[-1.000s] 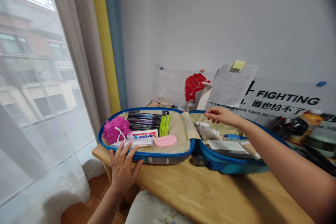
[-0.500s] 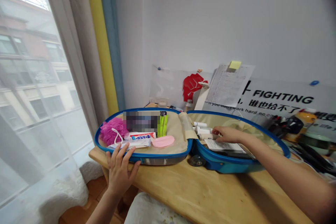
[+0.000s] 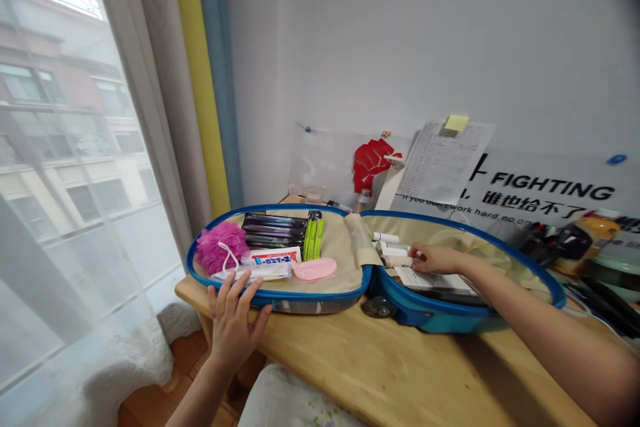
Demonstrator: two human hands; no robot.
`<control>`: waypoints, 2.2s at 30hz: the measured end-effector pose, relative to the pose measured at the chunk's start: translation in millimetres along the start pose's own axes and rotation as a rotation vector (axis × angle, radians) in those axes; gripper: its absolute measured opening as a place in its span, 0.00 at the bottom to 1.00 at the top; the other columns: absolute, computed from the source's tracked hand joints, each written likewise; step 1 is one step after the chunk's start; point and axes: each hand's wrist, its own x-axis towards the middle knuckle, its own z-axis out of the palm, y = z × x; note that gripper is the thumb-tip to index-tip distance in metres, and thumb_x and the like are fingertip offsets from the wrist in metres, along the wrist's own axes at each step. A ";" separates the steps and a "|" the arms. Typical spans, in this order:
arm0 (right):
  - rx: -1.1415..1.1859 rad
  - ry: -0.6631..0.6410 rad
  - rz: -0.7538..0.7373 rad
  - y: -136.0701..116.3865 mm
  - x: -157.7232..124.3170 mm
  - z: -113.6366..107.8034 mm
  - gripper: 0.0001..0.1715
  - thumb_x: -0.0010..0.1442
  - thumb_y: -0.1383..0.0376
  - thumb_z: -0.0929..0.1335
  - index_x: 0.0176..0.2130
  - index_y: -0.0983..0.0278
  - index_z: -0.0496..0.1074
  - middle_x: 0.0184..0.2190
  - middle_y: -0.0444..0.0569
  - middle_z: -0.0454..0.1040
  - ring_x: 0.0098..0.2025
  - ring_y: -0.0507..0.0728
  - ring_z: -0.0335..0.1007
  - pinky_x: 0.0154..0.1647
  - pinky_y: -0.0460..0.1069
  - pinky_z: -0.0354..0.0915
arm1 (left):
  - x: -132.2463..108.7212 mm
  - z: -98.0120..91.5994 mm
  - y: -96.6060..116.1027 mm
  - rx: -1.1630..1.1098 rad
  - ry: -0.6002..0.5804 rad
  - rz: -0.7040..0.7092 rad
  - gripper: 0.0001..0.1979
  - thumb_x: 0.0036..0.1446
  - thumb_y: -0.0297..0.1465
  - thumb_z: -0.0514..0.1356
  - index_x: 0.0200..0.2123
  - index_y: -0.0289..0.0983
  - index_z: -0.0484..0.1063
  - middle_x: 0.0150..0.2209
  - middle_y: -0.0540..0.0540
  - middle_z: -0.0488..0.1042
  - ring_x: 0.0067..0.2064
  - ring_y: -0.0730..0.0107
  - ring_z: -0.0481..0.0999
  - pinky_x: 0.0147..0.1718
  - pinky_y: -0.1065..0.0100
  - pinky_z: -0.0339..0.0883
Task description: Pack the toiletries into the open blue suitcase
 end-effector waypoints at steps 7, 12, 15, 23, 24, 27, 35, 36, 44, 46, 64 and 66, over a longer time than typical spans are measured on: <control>0.117 -0.028 0.016 8.3 2.1 2.7 0.18 0.62 0.57 0.65 0.48 0.65 0.68 0.44 0.49 0.71 0.42 0.53 0.70 0.44 0.54 0.68 | 0.3 -0.4 1.0 -0.010 0.000 -0.009 0.23 0.59 0.34 0.57 0.57 0.39 0.63 0.54 0.37 0.69 0.64 0.51 0.56 0.63 0.45 0.39; 0.190 -0.036 0.009 10.9 1.3 3.4 0.19 0.61 0.56 0.65 0.47 0.65 0.68 0.42 0.48 0.72 0.40 0.53 0.69 0.44 0.54 0.67 | 1.7 -1.4 1.5 -0.004 0.007 0.002 0.20 0.59 0.34 0.57 0.55 0.37 0.65 0.53 0.36 0.69 0.63 0.50 0.57 0.62 0.45 0.39; 0.232 -0.038 0.003 9.3 1.5 3.8 0.20 0.61 0.54 0.65 0.46 0.65 0.68 0.40 0.48 0.72 0.39 0.52 0.69 0.43 0.53 0.66 | 1.7 -1.2 1.6 -0.001 0.004 0.002 0.19 0.59 0.34 0.57 0.54 0.37 0.65 0.53 0.35 0.69 0.63 0.50 0.56 0.62 0.45 0.39; 0.319 -0.028 0.084 2.5 4.2 3.6 0.16 0.61 0.57 0.66 0.43 0.66 0.70 0.37 0.46 0.73 0.37 0.51 0.70 0.41 0.52 0.67 | 2.2 -1.4 2.0 -0.005 0.006 0.007 0.19 0.60 0.34 0.57 0.54 0.37 0.65 0.52 0.36 0.69 0.64 0.51 0.55 0.63 0.46 0.38; 0.338 -0.031 0.088 2.1 3.2 3.4 0.16 0.61 0.57 0.66 0.43 0.66 0.70 0.37 0.46 0.73 0.36 0.51 0.70 0.40 0.51 0.67 | 2.2 -1.4 2.0 -0.006 0.005 0.007 0.19 0.60 0.34 0.57 0.54 0.37 0.65 0.53 0.36 0.69 0.64 0.52 0.55 0.63 0.46 0.38; 0.405 -0.038 0.085 0.2 -1.2 2.2 0.16 0.60 0.56 0.66 0.43 0.65 0.70 0.34 0.45 0.73 0.33 0.50 0.69 0.37 0.49 0.67 | 1.8 -1.2 1.7 -0.011 0.004 0.003 0.19 0.59 0.34 0.57 0.54 0.37 0.65 0.53 0.36 0.69 0.64 0.51 0.55 0.63 0.46 0.38; 0.551 0.027 -0.017 -5.7 -17.4 -13.5 0.22 0.42 0.51 0.71 0.35 0.61 0.76 0.34 0.49 0.77 0.41 0.60 0.71 0.42 0.51 0.66 | 2.9 -2.3 3.7 -0.001 -0.003 0.000 0.20 0.59 0.32 0.57 0.54 0.37 0.65 0.53 0.36 0.69 0.65 0.52 0.54 0.63 0.46 0.38; 0.563 0.049 -0.015 -3.7 -20.1 -18.3 0.24 0.41 0.49 0.71 0.35 0.61 0.76 0.35 0.50 0.77 0.41 0.61 0.71 0.41 0.52 0.66 | 2.9 -2.5 3.9 -0.001 -0.006 -0.001 0.20 0.59 0.32 0.57 0.55 0.37 0.64 0.53 0.36 0.69 0.65 0.52 0.54 0.63 0.46 0.38; 0.704 0.378 -0.065 -32.3 -29.6 -64.4 0.37 0.48 0.44 0.65 0.49 0.64 0.72 0.40 0.56 0.76 0.41 0.61 0.70 0.40 0.53 0.67 | 0.6 -2.0 4.4 -0.014 -0.025 -0.034 0.22 0.58 0.33 0.57 0.56 0.39 0.64 0.55 0.38 0.69 0.64 0.52 0.55 0.63 0.46 0.38; 0.755 0.398 -0.179 -72.2 -25.0 -66.1 0.33 0.54 0.47 0.63 0.53 0.63 0.69 0.44 0.55 0.75 0.42 0.59 0.71 0.42 0.52 0.68 | 0.7 -1.9 4.3 -0.015 -0.021 -0.030 0.21 0.58 0.33 0.57 0.55 0.39 0.65 0.55 0.37 0.69 0.64 0.52 0.56 0.63 0.46 0.38; 0.393 0.281 -0.819 -291.0 29.1 9.9 0.18 0.61 0.58 0.67 0.48 0.65 0.70 0.47 0.50 0.72 0.47 0.55 0.69 0.50 0.58 0.65 | 0.4 -0.6 3.9 -0.013 -0.011 -0.027 0.23 0.58 0.33 0.57 0.57 0.39 0.64 0.55 0.38 0.69 0.64 0.51 0.56 0.63 0.46 0.38; 0.331 0.267 -0.864 -289.3 29.9 12.8 0.16 0.61 0.58 0.66 0.46 0.65 0.71 0.49 0.51 0.71 0.50 0.56 0.68 0.53 0.59 0.63 | 0.1 -0.6 4.2 -0.019 -0.010 -0.029 0.23 0.58 0.33 0.57 0.57 0.39 0.64 0.55 0.38 0.69 0.64 0.51 0.56 0.63 0.46 0.38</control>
